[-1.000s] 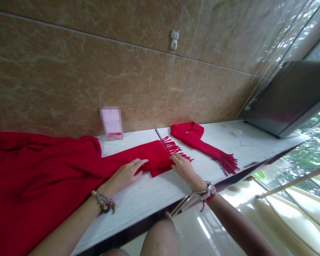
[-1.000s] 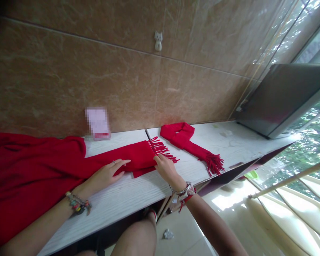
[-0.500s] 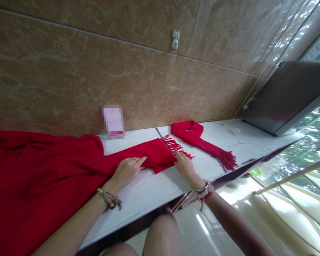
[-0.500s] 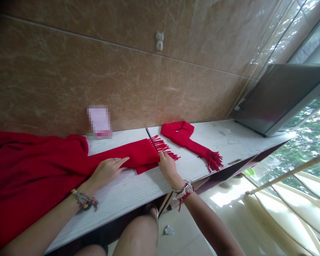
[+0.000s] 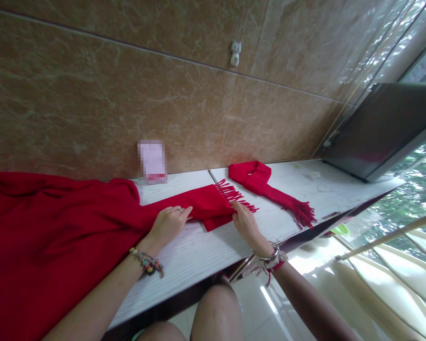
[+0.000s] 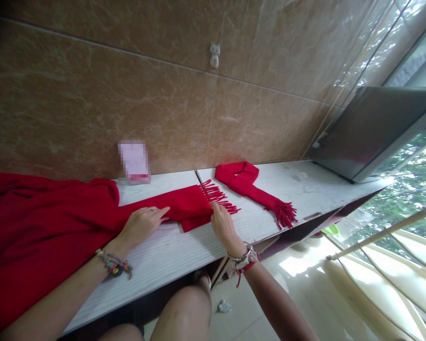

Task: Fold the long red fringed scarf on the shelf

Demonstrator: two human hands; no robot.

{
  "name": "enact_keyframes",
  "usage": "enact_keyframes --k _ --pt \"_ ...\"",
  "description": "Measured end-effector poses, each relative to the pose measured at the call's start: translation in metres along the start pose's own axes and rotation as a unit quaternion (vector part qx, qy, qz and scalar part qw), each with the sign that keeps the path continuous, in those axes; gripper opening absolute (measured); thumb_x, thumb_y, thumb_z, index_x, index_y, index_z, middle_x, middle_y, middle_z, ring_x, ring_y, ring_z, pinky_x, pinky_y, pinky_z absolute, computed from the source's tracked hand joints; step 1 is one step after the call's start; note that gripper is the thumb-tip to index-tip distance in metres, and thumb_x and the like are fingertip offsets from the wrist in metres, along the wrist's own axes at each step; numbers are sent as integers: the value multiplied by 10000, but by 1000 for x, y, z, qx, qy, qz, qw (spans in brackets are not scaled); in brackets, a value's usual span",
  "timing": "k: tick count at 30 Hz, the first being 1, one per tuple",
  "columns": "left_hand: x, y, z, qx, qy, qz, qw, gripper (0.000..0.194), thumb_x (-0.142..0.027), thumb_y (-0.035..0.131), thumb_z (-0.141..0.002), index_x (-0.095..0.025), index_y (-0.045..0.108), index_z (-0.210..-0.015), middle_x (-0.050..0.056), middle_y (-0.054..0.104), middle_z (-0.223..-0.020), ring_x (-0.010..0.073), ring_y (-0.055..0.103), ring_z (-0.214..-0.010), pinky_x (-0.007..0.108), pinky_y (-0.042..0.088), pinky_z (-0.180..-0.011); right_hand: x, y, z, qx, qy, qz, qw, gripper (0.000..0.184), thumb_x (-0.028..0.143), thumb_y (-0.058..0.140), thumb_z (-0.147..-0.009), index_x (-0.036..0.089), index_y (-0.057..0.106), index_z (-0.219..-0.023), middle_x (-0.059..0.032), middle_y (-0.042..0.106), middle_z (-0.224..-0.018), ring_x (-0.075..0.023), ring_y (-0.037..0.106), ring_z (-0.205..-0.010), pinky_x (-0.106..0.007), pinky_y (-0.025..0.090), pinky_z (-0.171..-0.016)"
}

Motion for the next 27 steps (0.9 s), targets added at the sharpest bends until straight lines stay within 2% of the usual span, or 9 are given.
enact_keyframes --k 5,7,10,15,18,23,27 --pt "-1 3 1 7 2 6 1000 257 -57 490 -796 -119 617 -1010 65 636 -670 180 612 -653 268 468 -595 5 -5 -1 33 59 72 995 313 65 471 -702 150 504 -1001 -135 588 -966 -237 561 -854 -328 466 -700" --pt "0 4 1 3 -3 13 1000 248 -62 476 -807 -121 616 -1003 69 638 -682 180 614 -677 266 471 -611 4 -3 -1 59 78 89 991 297 47 457 -708 157 504 -980 -124 601 -923 -230 567 -827 -315 458 -675" --pt "1 3 1 -5 -6 20 1000 248 -70 477 -812 -126 602 -1019 68 644 -718 179 610 -714 264 473 -627 4 2 -2 79 68 76 992 340 -1 400 -695 157 509 -976 -107 621 -885 -210 579 -795 -296 450 -663" --pt "-7 0 1 -23 47 29 998 282 -79 485 -813 -147 568 -1073 76 641 -919 177 590 -842 280 466 -705 5 0 0 28 22 41 999 458 -48 312 -648 156 523 -1000 -95 639 -857 -193 582 -775 -293 457 -683" --pt "-9 -2 3 -33 70 28 997 309 -39 418 -824 -136 569 -1075 76 645 -878 169 594 -806 289 462 -708 6 -2 1 5 4 29 1000 459 -45 296 -650 148 532 -993 -101 636 -843 -198 576 -761 -307 465 -678" --pt "-5 -12 4 -65 64 16 996 312 -27 377 -835 -108 579 -1060 79 639 -772 180 591 -767 301 458 -688 10 -5 3 -13 -22 4 1000 517 -54 277 -645 133 511 -1067 -113 625 -879 -208 561 -816 -340 468 -731" --pt "-12 -12 3 -32 81 13 996 292 -16 407 -820 -133 598 -1008 64 638 -788 166 585 -749 277 452 -654 13 -6 7 -12 -7 22 1000 444 -10 323 -708 141 507 -1083 -115 602 -929 -214 548 -835 -336 471 -728"
Point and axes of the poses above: each hand's wrist, its own z-axis away from the middle knuckle, its own y-axis out of the palm, x = y × z, the point moved 7 cm from there along -z, towards the middle knuckle
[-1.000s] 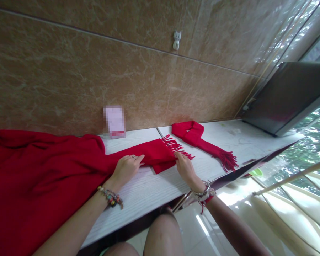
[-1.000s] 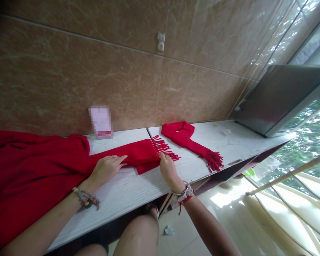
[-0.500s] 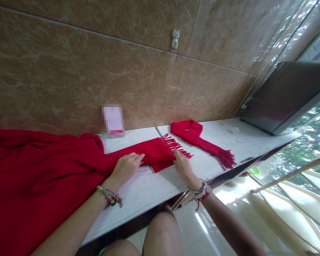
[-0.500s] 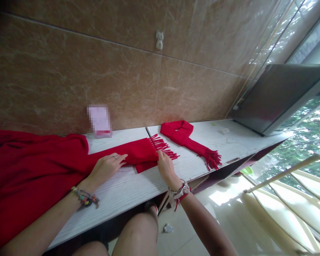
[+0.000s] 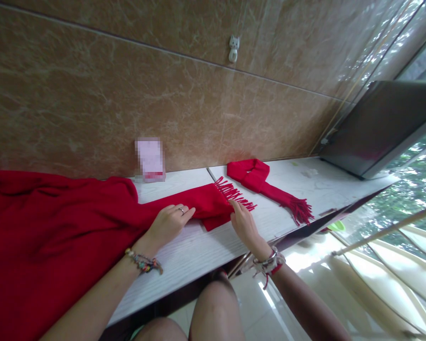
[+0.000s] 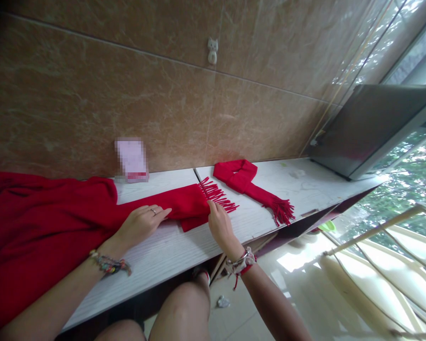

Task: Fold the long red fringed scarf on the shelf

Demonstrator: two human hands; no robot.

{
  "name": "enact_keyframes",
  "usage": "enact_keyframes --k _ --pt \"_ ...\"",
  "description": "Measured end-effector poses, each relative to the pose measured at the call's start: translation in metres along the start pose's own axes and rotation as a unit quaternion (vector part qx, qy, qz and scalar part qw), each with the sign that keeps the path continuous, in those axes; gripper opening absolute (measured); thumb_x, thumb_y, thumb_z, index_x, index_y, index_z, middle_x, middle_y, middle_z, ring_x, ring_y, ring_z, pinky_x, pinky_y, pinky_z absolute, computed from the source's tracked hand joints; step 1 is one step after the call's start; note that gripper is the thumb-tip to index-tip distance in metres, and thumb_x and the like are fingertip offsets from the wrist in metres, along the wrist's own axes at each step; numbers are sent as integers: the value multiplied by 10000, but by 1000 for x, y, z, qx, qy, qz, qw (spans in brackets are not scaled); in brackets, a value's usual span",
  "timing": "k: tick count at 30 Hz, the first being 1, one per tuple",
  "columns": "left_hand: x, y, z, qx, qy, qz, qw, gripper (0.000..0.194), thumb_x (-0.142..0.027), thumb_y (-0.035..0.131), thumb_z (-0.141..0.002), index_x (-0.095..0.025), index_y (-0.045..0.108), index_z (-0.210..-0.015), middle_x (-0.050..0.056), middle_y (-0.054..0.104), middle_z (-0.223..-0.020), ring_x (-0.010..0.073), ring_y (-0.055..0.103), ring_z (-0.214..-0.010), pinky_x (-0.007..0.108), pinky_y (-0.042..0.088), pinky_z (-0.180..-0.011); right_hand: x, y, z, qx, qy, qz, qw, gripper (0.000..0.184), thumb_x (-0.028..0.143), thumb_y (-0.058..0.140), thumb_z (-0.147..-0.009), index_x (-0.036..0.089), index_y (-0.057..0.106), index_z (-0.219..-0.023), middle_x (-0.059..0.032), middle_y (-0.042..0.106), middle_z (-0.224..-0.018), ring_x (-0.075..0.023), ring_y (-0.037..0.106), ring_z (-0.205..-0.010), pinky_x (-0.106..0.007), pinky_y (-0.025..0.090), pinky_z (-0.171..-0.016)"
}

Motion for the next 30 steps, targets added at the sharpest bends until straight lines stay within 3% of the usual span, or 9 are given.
enact_keyframes --k 4,8,11,15,20,24,27,30 --pt "-8 4 -3 51 9 3 999 283 -16 472 -793 -159 602 -999 57 626 -831 164 582 -763 263 456 -640 1 1 5 48 28 73 996 305 24 392 -738 154 571 -948 -111 594 -890 -206 552 -788 -289 461 -666" --pt "-14 7 -4 83 24 21 996 258 -53 525 -787 -172 599 -1003 55 616 -879 167 586 -790 249 469 -620 2 2 6 84 2 98 992 297 18 376 -772 146 596 -925 -95 604 -817 -171 556 -704 -249 438 -622" --pt "-16 8 -3 88 41 24 995 303 -24 527 -774 -171 588 -1032 53 622 -909 166 593 -793 244 479 -611 1 2 7 78 -30 88 993 345 -5 346 -763 129 602 -951 -94 607 -800 -168 553 -679 -255 439 -613" --pt "-7 7 -2 77 6 19 997 289 4 487 -780 -135 600 -1007 59 638 -827 167 599 -755 254 491 -631 -3 2 8 56 -55 45 996 395 -19 336 -737 115 593 -1004 -100 607 -821 -176 557 -715 -272 460 -656" --pt "0 6 -2 71 -20 12 997 294 11 463 -782 -129 609 -996 67 645 -808 167 602 -751 253 496 -641 -3 0 4 15 0 0 1000 372 34 402 -742 95 546 -1080 -133 585 -969 -213 554 -861 -309 473 -733" --pt "-2 10 -2 85 -16 10 996 323 20 463 -770 -135 602 -1017 75 647 -852 174 606 -766 249 497 -618 1 5 0 51 45 29 997 387 18 422 -718 114 550 -1070 -131 587 -971 -222 570 -845 -307 474 -695" --pt "1 11 -1 91 -35 16 995 321 27 450 -769 -124 601 -1008 90 648 -882 181 609 -807 253 499 -649 0 7 -2 74 42 42 995 396 -27 376 -695 121 584 -997 -124 610 -914 -208 587 -777 -297 468 -671" --pt "6 10 0 104 -62 18 992 308 31 434 -772 -115 609 -980 101 652 -895 187 616 -814 262 499 -671 -2 4 -3 52 15 14 998 411 -38 358 -666 128 593 -960 -111 627 -871 -200 587 -759 -295 467 -680"
Point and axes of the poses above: each hand's wrist, its own z-axis away from the middle knuckle, its own y-axis out of the palm, x = y × z, the point moved 7 cm from there along -z, towards the middle knuckle
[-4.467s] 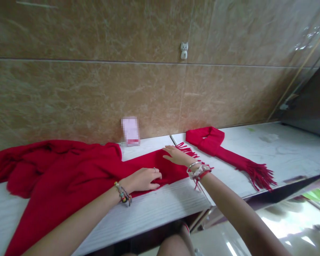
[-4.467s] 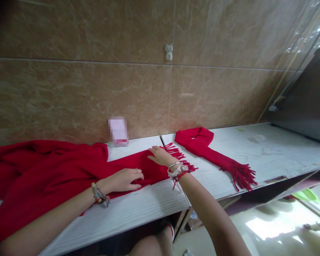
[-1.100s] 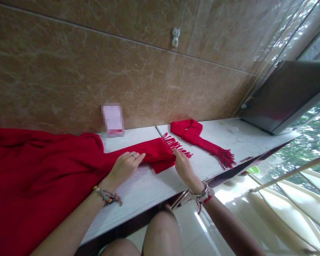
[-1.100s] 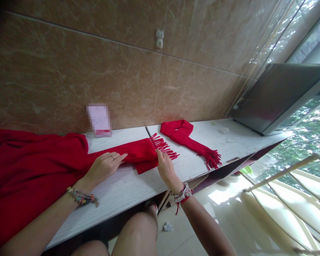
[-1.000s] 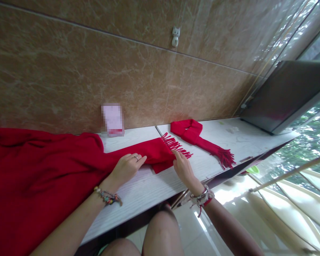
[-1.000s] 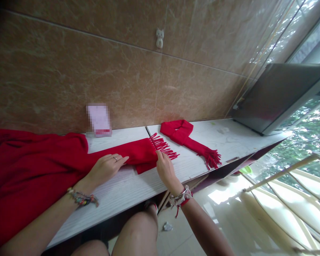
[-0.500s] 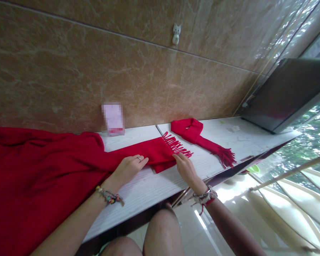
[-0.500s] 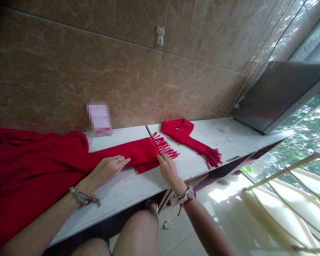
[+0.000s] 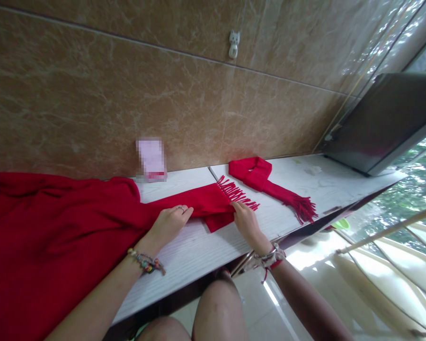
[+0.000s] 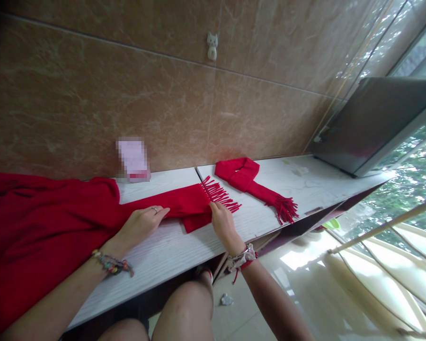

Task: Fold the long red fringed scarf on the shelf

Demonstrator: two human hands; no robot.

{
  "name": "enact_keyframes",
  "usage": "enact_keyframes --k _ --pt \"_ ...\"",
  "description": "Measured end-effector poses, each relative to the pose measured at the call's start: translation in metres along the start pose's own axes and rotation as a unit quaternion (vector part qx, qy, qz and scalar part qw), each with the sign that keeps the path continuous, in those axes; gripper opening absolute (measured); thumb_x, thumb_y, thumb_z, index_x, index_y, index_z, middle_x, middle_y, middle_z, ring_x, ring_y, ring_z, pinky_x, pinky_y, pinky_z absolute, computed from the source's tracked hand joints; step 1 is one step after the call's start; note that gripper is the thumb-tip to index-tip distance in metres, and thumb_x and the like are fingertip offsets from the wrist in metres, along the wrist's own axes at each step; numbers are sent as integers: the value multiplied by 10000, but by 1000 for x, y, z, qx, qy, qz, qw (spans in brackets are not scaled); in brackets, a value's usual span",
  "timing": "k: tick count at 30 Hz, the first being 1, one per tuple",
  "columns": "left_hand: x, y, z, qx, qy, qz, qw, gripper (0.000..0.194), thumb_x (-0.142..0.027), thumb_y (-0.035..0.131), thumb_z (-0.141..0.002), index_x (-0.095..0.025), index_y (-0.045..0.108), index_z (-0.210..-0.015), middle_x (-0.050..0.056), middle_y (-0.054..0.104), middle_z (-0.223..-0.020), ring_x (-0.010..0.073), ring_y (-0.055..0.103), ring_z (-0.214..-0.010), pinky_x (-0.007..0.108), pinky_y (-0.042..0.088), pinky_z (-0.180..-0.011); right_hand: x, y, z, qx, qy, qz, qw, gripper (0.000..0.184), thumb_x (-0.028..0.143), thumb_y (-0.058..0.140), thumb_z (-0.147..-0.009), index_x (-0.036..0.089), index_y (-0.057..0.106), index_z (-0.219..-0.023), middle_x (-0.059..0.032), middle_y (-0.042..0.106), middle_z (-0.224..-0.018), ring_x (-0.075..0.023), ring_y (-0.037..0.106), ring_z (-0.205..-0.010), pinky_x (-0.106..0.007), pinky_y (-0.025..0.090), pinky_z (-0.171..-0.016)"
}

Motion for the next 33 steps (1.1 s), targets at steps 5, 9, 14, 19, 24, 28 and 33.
enact_keyframes --k 5,9,14,19,24,28,33 --pt "8 -2 0 11 -40 -2 999 337 18 413 -789 -113 582 -1050 108 649 -931 203 620 -821 284 505 -664 -4 -14 1 -112 -37 -67 991 445 -16 379 -616 145 559 -989 -105 607 -934 -197 565 -823 -303 468 -722" --pt "6 -2 -1 13 -35 0 999 278 -9 426 -800 -134 602 -975 91 642 -906 197 614 -825 271 503 -653 -8 -21 4 -167 -6 -65 984 332 24 401 -619 165 553 -879 -81 571 -824 -194 533 -717 -304 459 -638" --pt "2 -2 -2 16 -19 -9 1000 184 -61 481 -807 -147 595 -924 71 635 -881 169 616 -765 236 491 -626 -9 -23 10 -147 -24 -91 985 235 20 401 -643 180 549 -731 -47 581 -709 -166 540 -649 -261 444 -605" --pt "4 -2 -2 14 -20 -18 1000 150 -52 509 -793 -137 600 -877 64 650 -827 180 623 -753 248 491 -622 -11 -19 14 -120 -41 -69 989 210 62 405 -733 164 586 -760 -63 617 -703 -165 559 -623 -256 447 -578" --pt "2 -2 -1 10 7 -16 1000 192 -46 480 -806 -142 613 -907 51 659 -742 172 621 -705 251 479 -618 -8 -12 18 -114 -60 -57 990 281 55 365 -771 138 612 -874 -86 638 -743 -168 577 -637 -264 466 -589" --pt "-4 -2 1 30 36 -3 999 212 -54 448 -823 -148 604 -932 51 652 -721 164 613 -672 244 459 -581 -7 -11 21 -105 -65 -54 991 311 54 350 -785 142 604 -941 -97 633 -813 -175 581 -691 -281 479 -623" --pt "-24 -1 11 106 114 41 987 169 -57 504 -787 -179 601 -855 41 649 -794 176 610 -750 252 454 -606 -8 -16 25 -89 -80 -50 992 330 29 380 -737 170 591 -948 -94 575 -914 -185 554 -799 -307 478 -698"
Point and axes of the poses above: each hand's wrist, its own z-axis away from the middle knuckle, its own y-axis out of the palm, x = y × z, the point moved 7 cm from there along -z, towards the middle knuckle
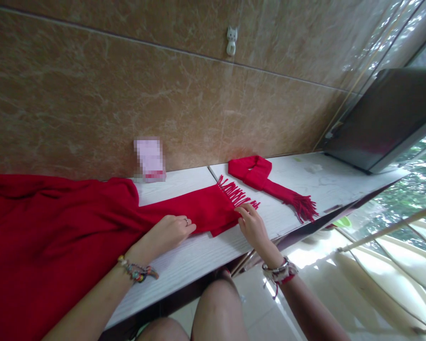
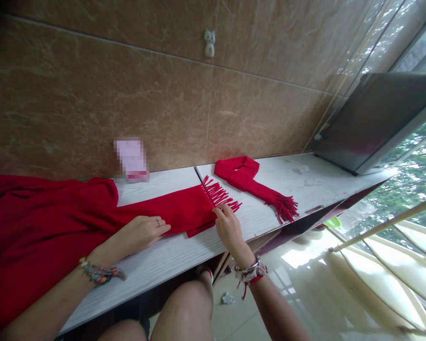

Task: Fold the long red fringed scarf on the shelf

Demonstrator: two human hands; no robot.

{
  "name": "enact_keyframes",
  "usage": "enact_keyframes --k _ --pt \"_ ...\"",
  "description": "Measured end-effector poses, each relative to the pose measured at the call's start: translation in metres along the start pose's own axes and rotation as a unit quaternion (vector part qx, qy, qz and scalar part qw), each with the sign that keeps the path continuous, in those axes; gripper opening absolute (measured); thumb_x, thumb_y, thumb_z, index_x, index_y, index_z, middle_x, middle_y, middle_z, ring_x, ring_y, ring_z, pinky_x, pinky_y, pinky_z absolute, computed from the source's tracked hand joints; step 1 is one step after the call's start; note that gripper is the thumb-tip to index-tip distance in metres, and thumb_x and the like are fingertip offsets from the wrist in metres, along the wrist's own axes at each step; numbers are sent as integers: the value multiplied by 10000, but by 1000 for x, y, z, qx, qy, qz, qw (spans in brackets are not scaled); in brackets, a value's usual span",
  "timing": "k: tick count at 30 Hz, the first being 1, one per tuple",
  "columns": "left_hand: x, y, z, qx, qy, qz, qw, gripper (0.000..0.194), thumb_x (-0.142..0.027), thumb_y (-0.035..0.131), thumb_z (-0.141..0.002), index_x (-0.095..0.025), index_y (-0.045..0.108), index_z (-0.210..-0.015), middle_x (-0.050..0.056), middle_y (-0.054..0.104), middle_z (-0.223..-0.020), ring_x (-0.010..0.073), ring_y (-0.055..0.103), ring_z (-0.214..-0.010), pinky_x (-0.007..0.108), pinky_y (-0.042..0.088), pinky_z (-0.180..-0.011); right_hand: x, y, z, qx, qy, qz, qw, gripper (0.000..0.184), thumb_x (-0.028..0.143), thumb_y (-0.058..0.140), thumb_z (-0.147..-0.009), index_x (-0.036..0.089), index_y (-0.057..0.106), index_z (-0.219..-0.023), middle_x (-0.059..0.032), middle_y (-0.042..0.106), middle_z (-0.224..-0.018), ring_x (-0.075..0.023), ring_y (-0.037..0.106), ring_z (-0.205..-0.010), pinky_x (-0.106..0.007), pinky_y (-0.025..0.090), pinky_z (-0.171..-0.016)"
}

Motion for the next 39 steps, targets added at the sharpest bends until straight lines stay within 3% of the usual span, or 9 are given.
enact_keyframes --k 6,11,15,19,27,31,34,36,39 --pt "4 -12 -6 62 2 107 992 191 -241 562 -790 -205 610 -972 34 658 -926 172 607 -838 249 446 -701 0 5 4 74 -23 -29 997 336 26 351 -759 181 578 -952 -47 528 -800 -153 520 -694 -269 456 -638" --pt "29 -30 -73 16 -25 179 983 241 -264 402 -881 -202 606 -992 24 646 -1028 149 583 -926 246 397 -842 4 4 3 67 -46 -30 996 273 32 373 -759 165 580 -880 -52 542 -778 -157 518 -700 -262 448 -632" --pt "48 -7 -133 16 -130 152 980 305 -370 426 -862 -162 589 -1015 95 624 -1043 198 572 -968 267 416 -826 3 2 4 51 -47 -28 997 262 26 378 -757 172 588 -812 -50 559 -768 -150 527 -696 -250 446 -638" --pt "59 18 -158 27 -180 144 973 292 -331 528 -802 -143 575 -1021 120 633 -992 222 595 -928 266 446 -757 1 2 4 51 -36 -40 997 268 39 382 -781 177 607 -824 -48 566 -773 -141 528 -682 -236 442 -614" --pt "75 27 -158 3 -211 116 971 211 -172 442 -844 -177 555 -1021 82 631 -953 187 604 -895 245 450 -709 -2 2 2 59 -18 -104 993 284 70 394 -810 187 651 -843 -23 495 -738 -118 489 -623 -225 429 -566" --pt "59 17 -152 -39 -178 108 977 291 -172 391 -874 -173 507 -1141 102 569 -1091 187 556 -994 283 424 -825 -6 4 0 66 -6 -133 989 285 31 418 -775 175 657 -830 -27 507 -734 -120 503 -644 -228 442 -597" --pt "35 14 -136 -62 -94 126 986 382 -299 413 -884 -179 438 -1246 121 447 -1286 207 431 -1171 334 342 -957 -11 4 -1 59 1 -143 988 294 -4 442 -726 171 660 -816 -34 524 -759 -125 523 -674 -237 460 -627" --pt "20 23 -123 -16 -39 144 989 475 -411 416 -872 -215 381 -1303 108 332 -1392 251 271 -1284 425 250 -1016 -12 4 -2 54 -7 -139 989 294 -9 451 -713 174 661 -806 -47 541 -811 -136 542 -727 -252 470 -660" --pt "15 41 -108 82 -42 157 983 627 -579 381 -824 -291 253 -1367 88 148 -1469 346 87 -1325 568 155 -1000 -10 3 -1 58 -33 -129 989 297 3 436 -745 183 663 -810 -56 570 -846 -143 559 -764 -265 477 -684"
Point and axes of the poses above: each hand's wrist, its own z-axis away from the middle knuckle, its own y-axis out of the palm, x = y × z, the point moved 7 cm from there along -z, towards the middle knuckle
